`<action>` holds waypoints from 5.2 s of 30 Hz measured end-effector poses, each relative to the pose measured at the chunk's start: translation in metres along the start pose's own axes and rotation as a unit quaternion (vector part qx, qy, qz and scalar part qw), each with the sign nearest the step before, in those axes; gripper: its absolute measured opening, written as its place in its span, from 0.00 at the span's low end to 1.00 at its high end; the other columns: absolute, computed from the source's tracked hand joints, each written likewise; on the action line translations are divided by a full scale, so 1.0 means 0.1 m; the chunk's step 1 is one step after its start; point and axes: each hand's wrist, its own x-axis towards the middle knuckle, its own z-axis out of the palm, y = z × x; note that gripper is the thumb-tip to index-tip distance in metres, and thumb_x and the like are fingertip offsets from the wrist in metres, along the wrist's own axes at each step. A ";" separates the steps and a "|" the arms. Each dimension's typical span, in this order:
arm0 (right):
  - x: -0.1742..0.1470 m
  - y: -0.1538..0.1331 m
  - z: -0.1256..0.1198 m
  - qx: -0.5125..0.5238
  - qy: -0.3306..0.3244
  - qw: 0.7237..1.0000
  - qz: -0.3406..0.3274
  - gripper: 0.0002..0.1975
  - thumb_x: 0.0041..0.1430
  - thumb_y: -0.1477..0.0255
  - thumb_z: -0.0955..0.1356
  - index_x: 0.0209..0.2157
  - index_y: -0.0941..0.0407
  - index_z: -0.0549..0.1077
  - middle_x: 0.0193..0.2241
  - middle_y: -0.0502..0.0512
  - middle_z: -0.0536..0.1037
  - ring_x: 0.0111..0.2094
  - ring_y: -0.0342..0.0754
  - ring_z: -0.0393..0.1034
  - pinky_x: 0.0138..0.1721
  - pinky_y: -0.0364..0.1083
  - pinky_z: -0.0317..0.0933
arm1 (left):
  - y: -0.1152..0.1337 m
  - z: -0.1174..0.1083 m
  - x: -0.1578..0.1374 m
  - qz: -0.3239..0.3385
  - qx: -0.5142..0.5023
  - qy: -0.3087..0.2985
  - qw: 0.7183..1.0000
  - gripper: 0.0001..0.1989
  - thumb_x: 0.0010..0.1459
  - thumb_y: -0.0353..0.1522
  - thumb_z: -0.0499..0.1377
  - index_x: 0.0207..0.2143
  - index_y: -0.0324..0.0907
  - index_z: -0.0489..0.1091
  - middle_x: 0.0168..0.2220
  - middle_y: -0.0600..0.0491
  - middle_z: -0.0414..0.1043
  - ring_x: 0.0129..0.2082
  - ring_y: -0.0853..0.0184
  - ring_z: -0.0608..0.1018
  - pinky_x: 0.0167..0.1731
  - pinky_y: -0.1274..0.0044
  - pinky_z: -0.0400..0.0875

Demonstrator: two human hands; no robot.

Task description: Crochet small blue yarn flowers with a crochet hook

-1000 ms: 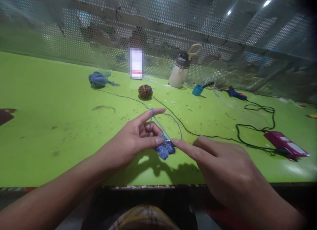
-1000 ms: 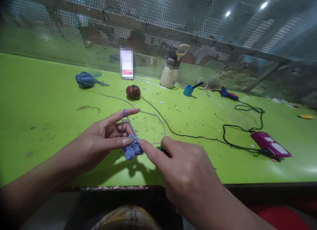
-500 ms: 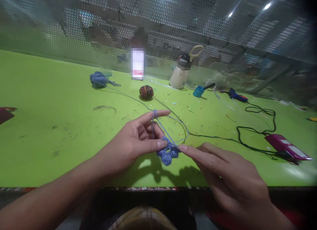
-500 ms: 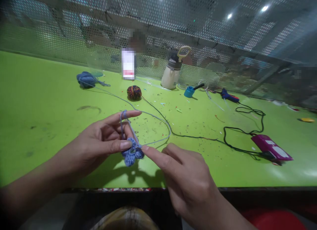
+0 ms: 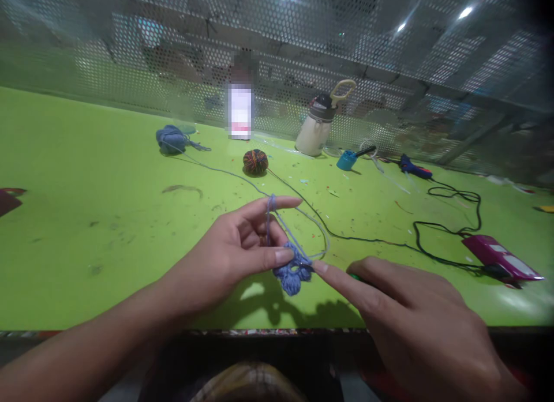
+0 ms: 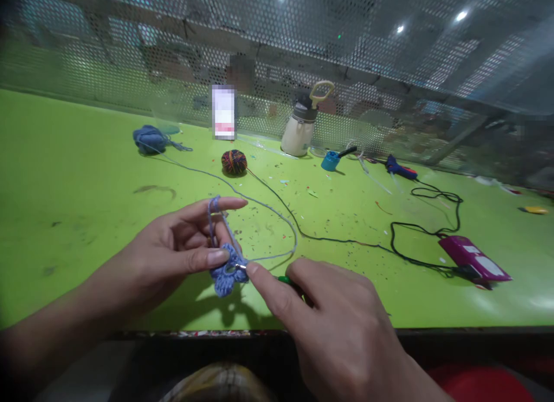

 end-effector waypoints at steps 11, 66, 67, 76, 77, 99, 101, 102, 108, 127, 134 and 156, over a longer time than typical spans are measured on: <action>0.10 -0.03 -0.03 -0.001 0.021 1.000 0.015 0.24 0.56 0.83 0.60 0.52 0.57 0.73 0.23 0.54 0.72 0.20 0.46 0.65 0.21 0.45 0.53 | -0.02 -0.01 0.01 -0.009 -0.014 -0.002 1.000 0.25 0.53 0.27 0.68 0.54 0.46 0.70 0.31 0.57 0.71 0.31 0.74 0.73 0.34 0.82 0.70; -0.01 -0.05 -0.04 -0.091 0.013 0.996 -0.020 0.22 0.65 0.75 0.62 0.60 0.57 0.66 0.25 0.52 0.69 0.22 0.46 0.58 0.23 0.46 0.46 | -0.03 0.01 0.01 -0.032 -0.045 -0.011 0.998 0.21 0.56 0.27 0.66 0.52 0.46 0.72 0.32 0.58 0.69 0.32 0.75 0.71 0.35 0.83 0.68; -0.01 -0.05 -0.03 -0.086 0.016 0.996 -0.014 0.22 0.65 0.75 0.62 0.60 0.57 0.66 0.24 0.52 0.68 0.22 0.46 0.58 0.23 0.46 0.46 | -0.03 0.01 0.01 -0.030 -0.043 -0.013 0.999 0.22 0.56 0.27 0.66 0.53 0.46 0.71 0.32 0.58 0.70 0.32 0.75 0.72 0.35 0.83 0.68; 0.07 -0.06 -0.01 -0.051 0.036 0.998 0.017 0.21 0.61 0.79 0.60 0.54 0.59 0.72 0.26 0.56 0.73 0.20 0.45 0.64 0.22 0.46 0.52 | -0.05 -0.03 0.01 -0.043 -0.041 -0.048 0.997 0.40 0.52 0.23 0.68 0.63 0.54 0.58 0.36 0.57 0.72 0.35 0.73 0.75 0.37 0.81 0.73; 0.08 -0.06 -0.02 -0.050 0.036 0.998 0.017 0.21 0.61 0.79 0.60 0.53 0.58 0.72 0.26 0.55 0.74 0.20 0.45 0.64 0.21 0.45 0.53 | -0.05 -0.03 0.01 -0.045 -0.037 -0.050 0.997 0.40 0.52 0.22 0.68 0.63 0.54 0.58 0.35 0.57 0.72 0.34 0.73 0.75 0.37 0.81 0.73; -0.04 0.06 -0.14 -0.049 -0.059 0.995 -0.060 0.24 0.62 0.72 0.64 0.59 0.57 0.65 0.29 0.53 0.71 0.26 0.48 0.60 0.26 0.48 0.49 | -0.05 -0.01 0.02 -0.081 0.026 -0.061 0.995 0.36 0.54 0.25 0.66 0.62 0.50 0.59 0.34 0.56 0.71 0.35 0.71 0.74 0.38 0.78 0.70; -0.01 0.05 -0.16 -0.061 -0.057 0.994 -0.067 0.21 0.63 0.72 0.63 0.57 0.58 0.67 0.28 0.53 0.70 0.26 0.48 0.59 0.26 0.48 0.47 | -0.06 -0.02 0.02 -0.078 0.032 -0.062 0.994 0.34 0.54 0.25 0.66 0.62 0.51 0.59 0.35 0.56 0.71 0.35 0.71 0.74 0.39 0.78 0.70; 0.01 0.04 -0.17 -0.070 -0.053 0.994 -0.069 0.19 0.64 0.73 0.62 0.56 0.59 0.68 0.28 0.53 0.70 0.26 0.48 0.59 0.26 0.48 0.47 | -0.06 -0.02 0.02 -0.077 0.034 -0.062 0.994 0.34 0.55 0.25 0.66 0.61 0.51 0.60 0.35 0.56 0.71 0.35 0.71 0.74 0.39 0.78 0.70; 0.10 -0.01 -0.22 -0.108 -0.042 0.989 -0.087 0.16 0.65 0.74 0.60 0.51 0.59 0.71 0.26 0.53 0.70 0.25 0.50 0.59 0.26 0.49 0.47 | -0.07 -0.03 0.03 -0.072 0.037 -0.055 0.995 0.33 0.54 0.27 0.66 0.60 0.48 0.62 0.34 0.57 0.71 0.34 0.71 0.74 0.38 0.78 0.70; 0.25 -0.16 -0.22 -0.156 -0.031 0.982 -0.099 0.17 0.62 0.81 0.60 0.41 0.65 0.79 0.20 0.58 0.73 0.21 0.52 0.66 0.22 0.50 0.56 | -0.09 -0.01 0.05 -0.052 0.057 0.011 0.997 0.28 0.48 0.26 0.70 0.52 0.42 0.69 0.30 0.58 0.72 0.30 0.73 0.74 0.36 0.79 0.70; 0.30 -0.18 -0.19 -0.169 -0.024 0.981 -0.097 0.19 0.62 0.82 0.58 0.42 0.65 0.79 0.21 0.59 0.73 0.21 0.53 0.68 0.20 0.50 0.58 | -0.09 0.02 0.07 -0.026 0.087 0.043 0.995 0.28 0.46 0.27 0.70 0.51 0.41 0.70 0.28 0.59 0.71 0.28 0.72 0.74 0.34 0.78 0.70; 0.42 -0.38 0.63 0.422 0.286 0.802 0.313 0.11 0.60 0.72 0.68 0.41 0.57 0.81 0.20 0.50 0.73 0.17 0.42 0.64 0.16 0.41 0.60 | -0.11 0.11 -0.01 0.202 0.149 0.161 0.955 0.41 0.50 0.24 0.67 0.64 0.46 0.57 0.29 0.59 0.74 0.37 0.66 0.78 0.50 0.72 0.72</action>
